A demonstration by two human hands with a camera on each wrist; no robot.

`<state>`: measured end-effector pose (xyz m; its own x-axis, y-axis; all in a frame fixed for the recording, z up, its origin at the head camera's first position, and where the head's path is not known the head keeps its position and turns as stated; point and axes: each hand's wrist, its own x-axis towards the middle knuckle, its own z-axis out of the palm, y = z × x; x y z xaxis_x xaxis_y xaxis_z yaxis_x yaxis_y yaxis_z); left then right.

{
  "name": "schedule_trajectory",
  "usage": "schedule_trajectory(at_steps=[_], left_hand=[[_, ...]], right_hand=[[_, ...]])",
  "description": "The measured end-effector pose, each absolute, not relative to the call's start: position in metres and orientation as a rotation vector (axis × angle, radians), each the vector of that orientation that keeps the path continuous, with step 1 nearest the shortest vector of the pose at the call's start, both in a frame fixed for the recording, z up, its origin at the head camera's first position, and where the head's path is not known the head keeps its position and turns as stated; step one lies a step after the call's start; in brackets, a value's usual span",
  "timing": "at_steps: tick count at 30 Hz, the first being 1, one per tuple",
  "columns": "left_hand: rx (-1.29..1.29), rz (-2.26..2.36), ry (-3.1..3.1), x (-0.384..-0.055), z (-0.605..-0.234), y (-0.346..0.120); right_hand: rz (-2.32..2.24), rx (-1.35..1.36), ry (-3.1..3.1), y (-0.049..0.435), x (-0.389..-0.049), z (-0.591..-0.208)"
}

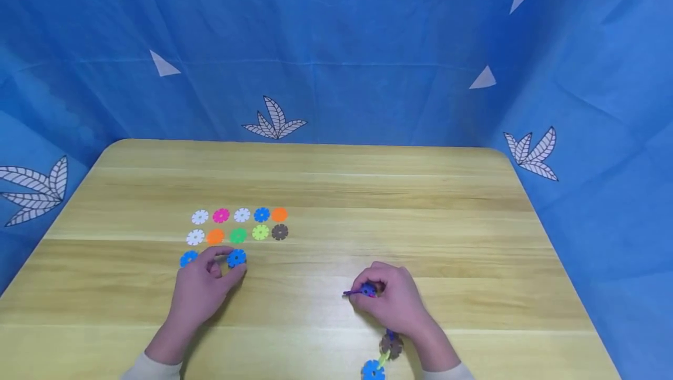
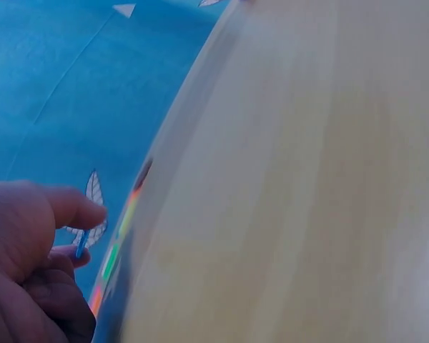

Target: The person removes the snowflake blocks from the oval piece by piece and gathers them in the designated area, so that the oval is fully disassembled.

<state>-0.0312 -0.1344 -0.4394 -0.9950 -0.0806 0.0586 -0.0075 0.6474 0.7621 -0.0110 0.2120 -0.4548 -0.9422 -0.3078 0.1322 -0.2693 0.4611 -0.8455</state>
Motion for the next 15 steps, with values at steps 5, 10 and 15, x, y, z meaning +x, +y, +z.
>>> schedule_trajectory(at_steps=[5,10,15], left_hand=[[0.144,-1.188,-2.778,-0.031,-0.439,-0.147],[0.21,-1.158,-2.83,-0.031,-0.436,-0.156],[0.279,-1.18,-2.878,-0.032,-0.435,-0.163]], right_hand=[[-1.514,-0.504,2.655,0.212,-0.011,-0.455],[-1.498,-0.479,2.665,0.211,-0.011,-0.454],[-1.497,-0.503,2.659,0.212,-0.01,-0.452]])
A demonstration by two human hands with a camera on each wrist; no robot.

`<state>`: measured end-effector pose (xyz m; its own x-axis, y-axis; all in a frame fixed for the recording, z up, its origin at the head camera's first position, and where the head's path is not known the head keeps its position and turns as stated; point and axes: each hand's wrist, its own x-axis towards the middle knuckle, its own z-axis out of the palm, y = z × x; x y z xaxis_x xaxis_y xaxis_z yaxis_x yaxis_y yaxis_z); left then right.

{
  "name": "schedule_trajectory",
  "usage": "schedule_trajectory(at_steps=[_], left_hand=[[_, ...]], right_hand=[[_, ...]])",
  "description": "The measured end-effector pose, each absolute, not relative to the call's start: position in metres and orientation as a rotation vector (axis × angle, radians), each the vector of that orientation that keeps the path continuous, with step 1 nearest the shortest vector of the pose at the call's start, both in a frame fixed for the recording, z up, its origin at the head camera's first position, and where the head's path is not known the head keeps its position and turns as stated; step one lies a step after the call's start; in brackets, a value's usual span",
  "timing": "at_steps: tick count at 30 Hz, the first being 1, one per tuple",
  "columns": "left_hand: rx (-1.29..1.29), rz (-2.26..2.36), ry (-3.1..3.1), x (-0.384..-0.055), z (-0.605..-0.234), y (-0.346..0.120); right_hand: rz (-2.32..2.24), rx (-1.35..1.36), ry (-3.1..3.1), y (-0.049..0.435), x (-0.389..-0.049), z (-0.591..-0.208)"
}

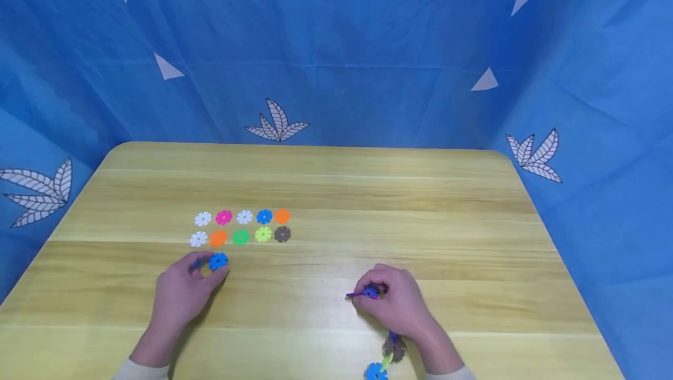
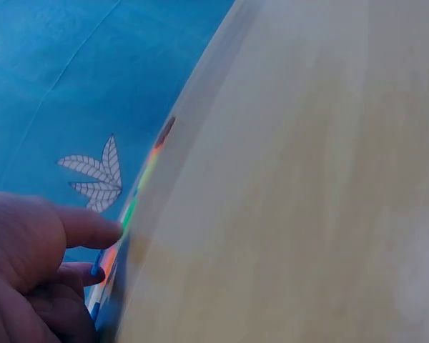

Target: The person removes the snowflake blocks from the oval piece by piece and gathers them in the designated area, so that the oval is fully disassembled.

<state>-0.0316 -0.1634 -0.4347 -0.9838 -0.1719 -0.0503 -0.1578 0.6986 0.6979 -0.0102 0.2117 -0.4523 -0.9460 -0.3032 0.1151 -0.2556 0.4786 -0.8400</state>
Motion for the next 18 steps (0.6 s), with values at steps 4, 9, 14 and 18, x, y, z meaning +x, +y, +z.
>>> schedule_trajectory(at_steps=[4,9,14,18], left_hand=[[0.333,-1.161,-2.9,-0.0305,-0.4344,-0.1675],[0.345,-1.148,-2.895,-0.0299,-0.4356,-0.1697],[0.345,-1.173,-2.89,-0.0309,-0.4357,-0.1689],[0.36,-1.182,-2.887,-0.031,-0.435,-0.1677]], right_hand=[[-1.497,-0.512,2.656,0.2119,-0.0096,-0.4519],[-1.497,-0.486,2.65,0.211,-0.01,-0.4521],[-1.505,-0.47,2.648,0.2108,-0.0105,-0.452],[-1.504,-0.47,2.659,0.2105,-0.0113,-0.4519]])
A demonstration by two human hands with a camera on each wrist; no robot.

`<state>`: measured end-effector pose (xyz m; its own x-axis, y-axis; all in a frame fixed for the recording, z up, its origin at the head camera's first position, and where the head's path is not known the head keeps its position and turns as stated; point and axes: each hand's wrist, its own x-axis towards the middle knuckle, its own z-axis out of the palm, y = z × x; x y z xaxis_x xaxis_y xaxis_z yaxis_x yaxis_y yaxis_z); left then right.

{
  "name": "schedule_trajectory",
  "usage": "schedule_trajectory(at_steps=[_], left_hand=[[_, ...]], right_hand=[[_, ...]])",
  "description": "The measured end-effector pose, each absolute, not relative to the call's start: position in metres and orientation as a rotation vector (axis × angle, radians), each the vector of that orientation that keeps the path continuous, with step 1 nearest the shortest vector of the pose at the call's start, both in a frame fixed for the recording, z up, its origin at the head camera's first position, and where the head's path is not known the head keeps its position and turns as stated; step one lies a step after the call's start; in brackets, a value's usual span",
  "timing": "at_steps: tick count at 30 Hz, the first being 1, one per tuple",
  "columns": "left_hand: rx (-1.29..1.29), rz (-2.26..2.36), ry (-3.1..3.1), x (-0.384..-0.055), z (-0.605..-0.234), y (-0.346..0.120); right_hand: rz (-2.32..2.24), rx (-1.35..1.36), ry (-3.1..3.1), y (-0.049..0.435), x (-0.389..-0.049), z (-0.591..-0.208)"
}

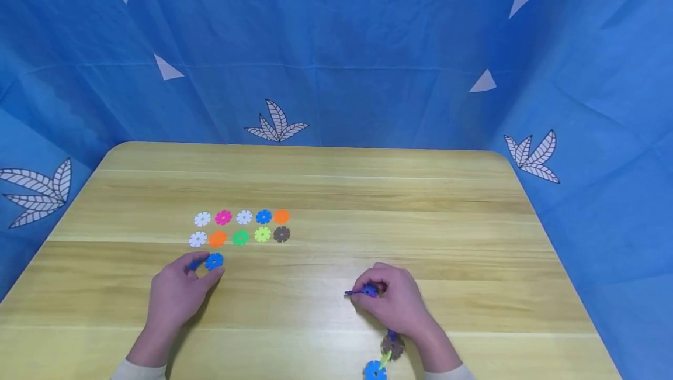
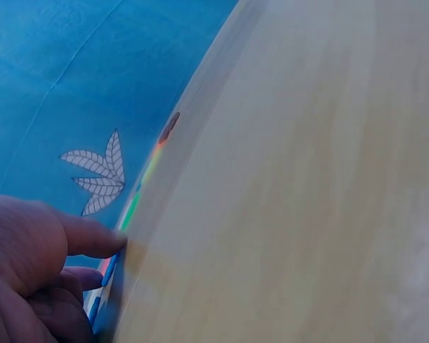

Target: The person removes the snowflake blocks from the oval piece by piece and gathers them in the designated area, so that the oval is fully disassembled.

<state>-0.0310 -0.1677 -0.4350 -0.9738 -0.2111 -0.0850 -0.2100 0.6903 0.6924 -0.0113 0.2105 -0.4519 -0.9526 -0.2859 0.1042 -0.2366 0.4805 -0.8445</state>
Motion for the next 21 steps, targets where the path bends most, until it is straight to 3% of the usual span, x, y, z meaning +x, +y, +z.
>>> schedule_trajectory(at_steps=[21], left_hand=[[-0.115,-1.359,-2.718,-0.038,-0.436,-0.097]], right_hand=[[-1.463,-0.44,2.746,0.204,-0.031,-0.449]])
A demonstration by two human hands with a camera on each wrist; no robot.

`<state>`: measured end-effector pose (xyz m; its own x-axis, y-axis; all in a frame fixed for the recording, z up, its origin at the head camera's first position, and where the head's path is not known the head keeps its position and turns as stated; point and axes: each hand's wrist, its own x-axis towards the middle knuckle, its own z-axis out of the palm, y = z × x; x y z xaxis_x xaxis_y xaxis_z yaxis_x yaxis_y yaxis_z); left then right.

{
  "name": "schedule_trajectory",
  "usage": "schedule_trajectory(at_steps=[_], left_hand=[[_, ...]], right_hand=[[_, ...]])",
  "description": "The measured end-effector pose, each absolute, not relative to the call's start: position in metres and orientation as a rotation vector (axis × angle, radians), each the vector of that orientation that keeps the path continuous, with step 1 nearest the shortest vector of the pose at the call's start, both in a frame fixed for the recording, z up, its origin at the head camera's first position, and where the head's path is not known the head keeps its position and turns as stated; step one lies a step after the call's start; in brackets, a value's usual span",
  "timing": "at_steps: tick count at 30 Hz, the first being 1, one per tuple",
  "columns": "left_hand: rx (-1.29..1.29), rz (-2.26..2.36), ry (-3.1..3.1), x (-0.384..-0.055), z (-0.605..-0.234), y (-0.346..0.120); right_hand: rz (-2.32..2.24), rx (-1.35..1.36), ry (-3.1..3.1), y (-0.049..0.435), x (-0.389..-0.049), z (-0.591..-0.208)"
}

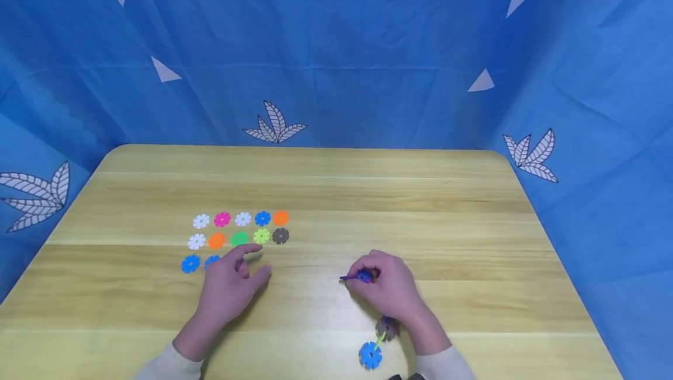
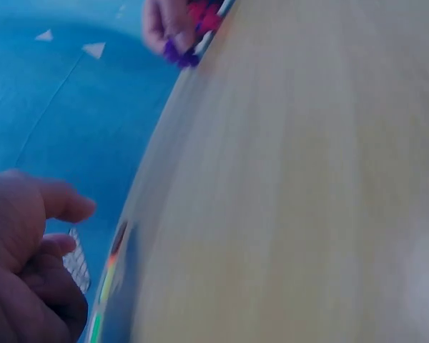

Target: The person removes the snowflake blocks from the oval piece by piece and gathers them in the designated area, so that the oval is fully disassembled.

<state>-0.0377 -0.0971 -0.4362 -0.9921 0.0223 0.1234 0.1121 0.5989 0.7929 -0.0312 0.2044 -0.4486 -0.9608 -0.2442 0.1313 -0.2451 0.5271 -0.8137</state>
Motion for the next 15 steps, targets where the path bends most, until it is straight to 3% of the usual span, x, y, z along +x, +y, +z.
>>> schedule_trajectory(at_steps=[15], left_hand=[[-0.498,-1.44,-2.785,-0.051,-0.434,-0.047]], right_hand=[[1.541,0.487,-2.687,0.192,-0.048,-0.449]])
